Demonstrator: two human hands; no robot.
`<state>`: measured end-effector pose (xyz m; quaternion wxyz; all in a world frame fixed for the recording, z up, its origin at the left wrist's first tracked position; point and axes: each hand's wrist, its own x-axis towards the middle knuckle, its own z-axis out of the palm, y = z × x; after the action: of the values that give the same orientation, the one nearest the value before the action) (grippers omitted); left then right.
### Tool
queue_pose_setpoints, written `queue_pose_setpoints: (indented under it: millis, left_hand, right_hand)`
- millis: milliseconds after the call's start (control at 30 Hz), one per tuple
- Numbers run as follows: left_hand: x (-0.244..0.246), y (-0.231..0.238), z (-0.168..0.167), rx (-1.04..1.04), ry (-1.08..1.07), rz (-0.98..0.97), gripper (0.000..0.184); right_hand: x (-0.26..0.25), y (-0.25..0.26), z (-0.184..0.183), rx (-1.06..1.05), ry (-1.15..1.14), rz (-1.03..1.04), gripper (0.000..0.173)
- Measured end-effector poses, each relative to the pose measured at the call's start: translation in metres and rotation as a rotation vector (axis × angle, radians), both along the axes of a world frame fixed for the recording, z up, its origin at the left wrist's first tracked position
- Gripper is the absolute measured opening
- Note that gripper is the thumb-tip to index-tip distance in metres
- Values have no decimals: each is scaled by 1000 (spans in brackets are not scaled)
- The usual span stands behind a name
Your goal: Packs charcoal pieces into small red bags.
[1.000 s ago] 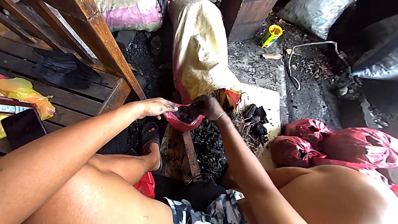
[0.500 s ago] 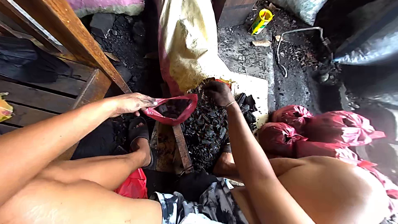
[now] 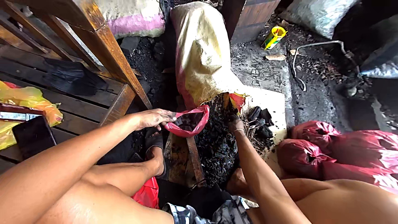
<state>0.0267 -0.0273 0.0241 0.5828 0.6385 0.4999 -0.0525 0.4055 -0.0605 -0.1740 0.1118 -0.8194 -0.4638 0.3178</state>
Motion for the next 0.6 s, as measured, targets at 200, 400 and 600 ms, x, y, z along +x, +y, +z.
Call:
queue_pose_setpoints:
  millis: [200, 400, 600]
  left_hand:
    - [6, 2, 0, 38, -23, 97, 49]
    - [8, 5, -9, 138, -40, 152, 53]
    - [10, 0, -7, 141, -41, 187, 53]
  right_hand:
    - [-9, 20, 99, 446, 446, 333, 23]
    - [-122, 24, 113, 458, 293, 629, 16]
    - [-180, 34, 62, 375, 136, 634, 20]
